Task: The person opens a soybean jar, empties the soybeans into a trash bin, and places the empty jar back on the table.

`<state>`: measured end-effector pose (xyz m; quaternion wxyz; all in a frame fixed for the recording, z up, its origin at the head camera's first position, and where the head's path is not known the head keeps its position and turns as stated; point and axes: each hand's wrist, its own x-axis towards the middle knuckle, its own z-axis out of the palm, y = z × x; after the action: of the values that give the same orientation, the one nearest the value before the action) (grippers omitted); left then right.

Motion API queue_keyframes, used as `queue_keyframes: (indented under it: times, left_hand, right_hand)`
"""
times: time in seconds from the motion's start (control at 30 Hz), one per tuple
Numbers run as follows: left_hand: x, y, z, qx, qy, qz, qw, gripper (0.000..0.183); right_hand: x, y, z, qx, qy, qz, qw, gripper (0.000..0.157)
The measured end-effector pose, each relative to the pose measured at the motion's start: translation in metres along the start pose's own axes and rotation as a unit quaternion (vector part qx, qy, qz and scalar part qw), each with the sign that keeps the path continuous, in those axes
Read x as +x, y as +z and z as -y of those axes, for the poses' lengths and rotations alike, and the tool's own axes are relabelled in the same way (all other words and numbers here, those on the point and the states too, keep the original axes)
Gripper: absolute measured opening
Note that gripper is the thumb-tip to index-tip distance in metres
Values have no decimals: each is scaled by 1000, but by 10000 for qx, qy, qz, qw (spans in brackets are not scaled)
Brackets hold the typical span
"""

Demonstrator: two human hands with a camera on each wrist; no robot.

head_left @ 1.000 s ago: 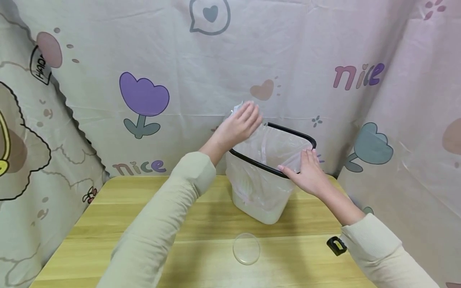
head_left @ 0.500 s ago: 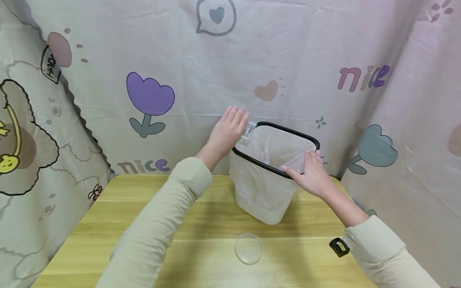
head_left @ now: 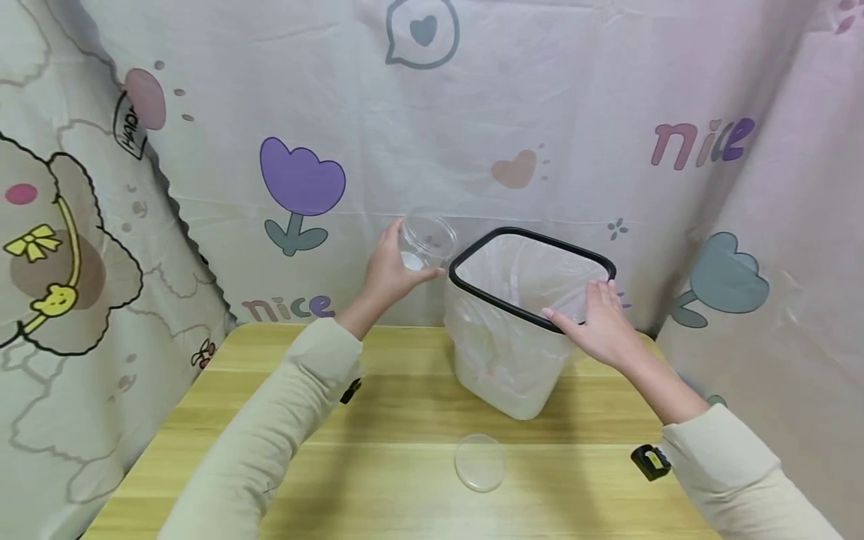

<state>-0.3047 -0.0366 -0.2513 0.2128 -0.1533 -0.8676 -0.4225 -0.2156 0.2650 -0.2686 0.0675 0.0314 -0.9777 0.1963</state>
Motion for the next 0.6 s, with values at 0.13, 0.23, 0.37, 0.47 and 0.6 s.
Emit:
queue_keyframes:
  times: [0.13,0.23,0.37,0.47,0.6]
  left_hand:
    - [-10,-5,10,-633,-464,-110,9969,100]
    - [-17,-10,18,-891,-783,-122,9929,100]
    - [-27,-14,31,-957,-1058,-17,9898,97]
    - [-36,-13,43,-1010,-1146,90,9882,95]
    - [-53,-9,61,-1145,-1213,231,9857,91]
  right_hand:
    - [0,0,-1,-32,-23,10,10000,105]
    - [0,0,-2,-32,-37,25,10000,105]
    - [1,-1,-2,-31,-50,45,10000,105]
    - [1,-1,-2,-45,-49,50,10000,105]
    - [1,-1,-1,-52,-59,26,10000,105]
